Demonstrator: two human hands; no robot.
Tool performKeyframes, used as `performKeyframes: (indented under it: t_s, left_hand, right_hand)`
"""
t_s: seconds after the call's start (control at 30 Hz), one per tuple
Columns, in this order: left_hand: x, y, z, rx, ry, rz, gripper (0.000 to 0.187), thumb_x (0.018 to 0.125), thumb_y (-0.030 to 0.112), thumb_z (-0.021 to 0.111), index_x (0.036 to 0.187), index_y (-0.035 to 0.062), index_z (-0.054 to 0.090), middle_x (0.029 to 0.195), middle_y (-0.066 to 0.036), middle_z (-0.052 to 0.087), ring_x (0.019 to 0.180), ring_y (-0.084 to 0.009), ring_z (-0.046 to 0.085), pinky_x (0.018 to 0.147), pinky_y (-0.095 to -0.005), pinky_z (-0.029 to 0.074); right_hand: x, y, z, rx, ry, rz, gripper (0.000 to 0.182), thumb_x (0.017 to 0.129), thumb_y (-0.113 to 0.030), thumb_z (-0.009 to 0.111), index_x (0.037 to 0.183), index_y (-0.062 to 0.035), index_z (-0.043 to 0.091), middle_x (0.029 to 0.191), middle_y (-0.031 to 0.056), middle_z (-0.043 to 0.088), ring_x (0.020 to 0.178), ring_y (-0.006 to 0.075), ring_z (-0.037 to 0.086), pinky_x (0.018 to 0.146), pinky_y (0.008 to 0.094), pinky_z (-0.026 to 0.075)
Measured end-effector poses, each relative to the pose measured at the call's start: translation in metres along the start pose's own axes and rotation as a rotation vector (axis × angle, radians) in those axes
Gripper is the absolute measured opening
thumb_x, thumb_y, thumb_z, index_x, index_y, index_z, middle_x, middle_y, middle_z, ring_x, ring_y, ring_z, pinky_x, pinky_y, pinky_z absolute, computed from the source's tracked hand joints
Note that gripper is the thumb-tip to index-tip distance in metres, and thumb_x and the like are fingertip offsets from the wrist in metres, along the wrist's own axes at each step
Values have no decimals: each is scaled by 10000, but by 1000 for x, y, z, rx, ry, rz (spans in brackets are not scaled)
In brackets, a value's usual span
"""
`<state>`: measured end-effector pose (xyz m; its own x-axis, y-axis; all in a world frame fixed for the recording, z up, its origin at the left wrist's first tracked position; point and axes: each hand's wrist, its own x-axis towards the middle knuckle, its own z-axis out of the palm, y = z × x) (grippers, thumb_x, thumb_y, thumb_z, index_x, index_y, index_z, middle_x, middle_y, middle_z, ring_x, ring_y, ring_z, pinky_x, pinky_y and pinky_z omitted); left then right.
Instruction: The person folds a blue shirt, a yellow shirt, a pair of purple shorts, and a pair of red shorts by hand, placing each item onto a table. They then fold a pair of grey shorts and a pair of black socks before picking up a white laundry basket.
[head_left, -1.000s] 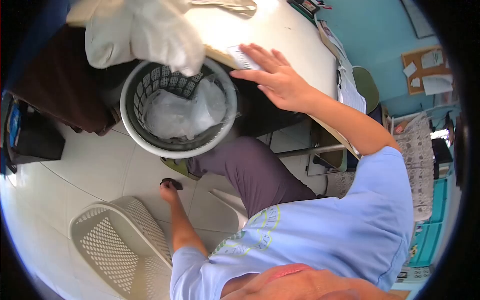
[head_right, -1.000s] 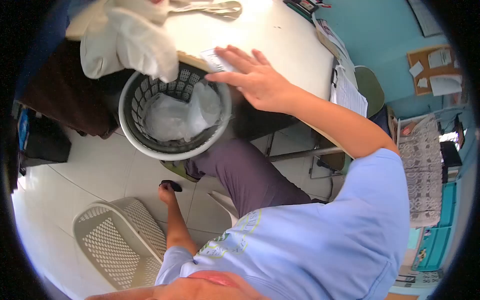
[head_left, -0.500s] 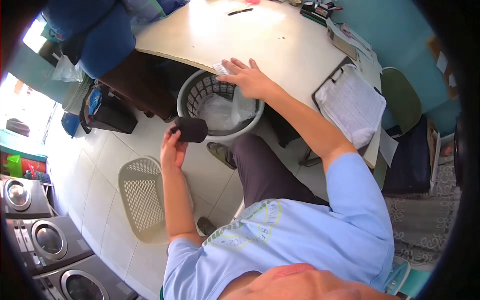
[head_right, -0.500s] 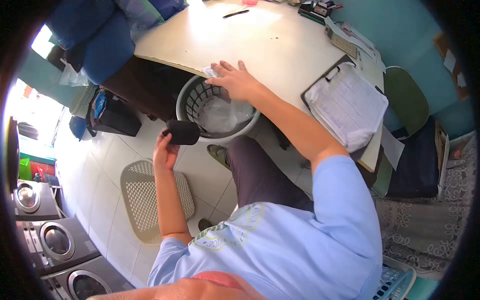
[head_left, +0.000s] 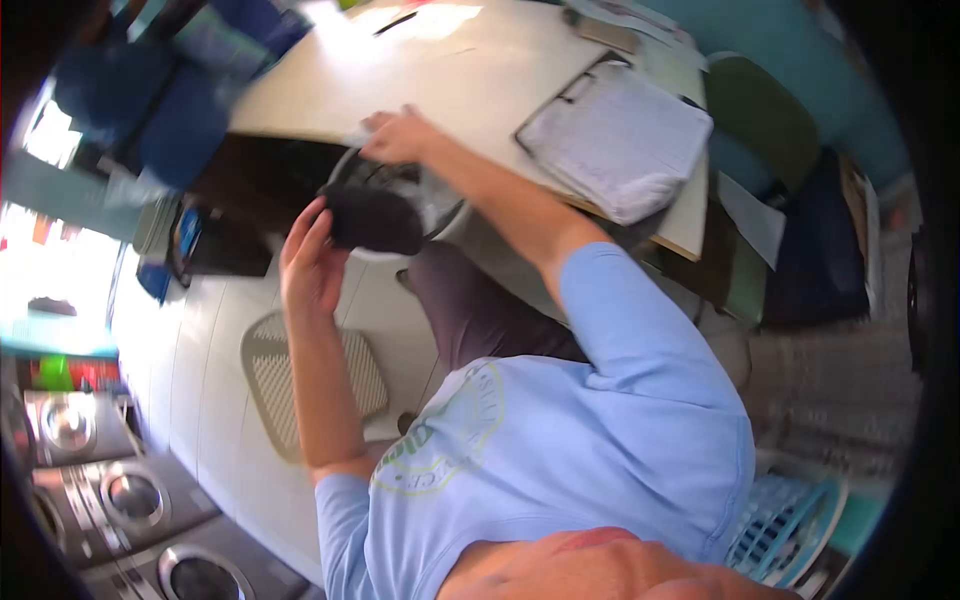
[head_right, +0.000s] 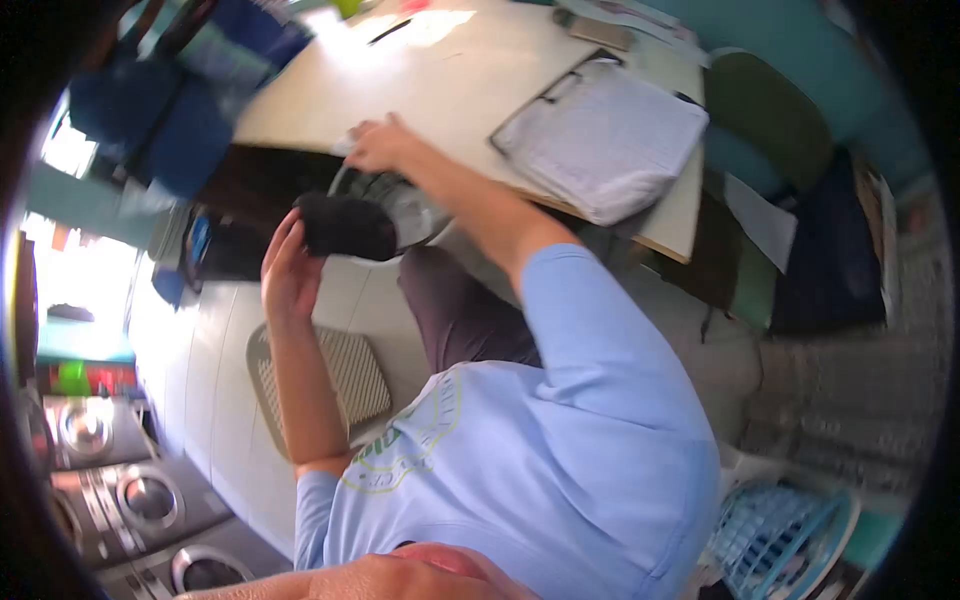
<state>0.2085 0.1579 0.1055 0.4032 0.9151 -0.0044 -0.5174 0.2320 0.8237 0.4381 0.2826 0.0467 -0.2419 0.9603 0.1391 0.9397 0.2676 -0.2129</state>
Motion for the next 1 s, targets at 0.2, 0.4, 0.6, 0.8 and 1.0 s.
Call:
performKeyframes:
  t_s: [0.2,0.4,0.6,0.8,1.0]
  left_hand:
    - [-17,7,-2,-170,-49,28,266,893,71,553,1157,47,525,1127,-110,597,1017,-215,594,861,-379,506]
    - [-28,13,-25,-211,76,121,263,870,13,569,1126,41,517,1029,-110,621,921,-203,624,793,-340,532]
    - [-50,23,-37,57,288,351,287,836,-35,603,1108,8,519,975,-110,641,878,-159,633,763,-259,527]
    - [-72,19,-31,489,276,693,318,781,-100,600,1078,1,544,980,-83,647,885,-157,628,818,-257,495]
    - [-110,-18,-22,1454,-185,1079,235,645,-21,647,872,41,644,996,-80,649,896,-214,618,754,-318,499]
  right_hand:
    - [-55,-44,-20,1392,72,-214,604,946,-516,322,1221,-17,523,1212,83,574,1171,193,480,1082,383,204]
    - [-100,-93,-27,1588,-302,-101,273,932,-264,536,1057,-26,582,989,46,628,960,98,550,904,275,404]
    - [-110,-110,-31,1797,-188,32,165,861,-180,652,939,-49,586,835,-16,615,739,48,567,689,192,448]
    - [-104,-115,-9,1440,131,-126,165,806,-24,674,917,-81,565,830,-17,595,811,88,569,793,239,444]
    - [-100,-117,29,2331,-153,236,193,833,-12,600,974,-141,573,1131,200,579,949,301,639,762,473,566]
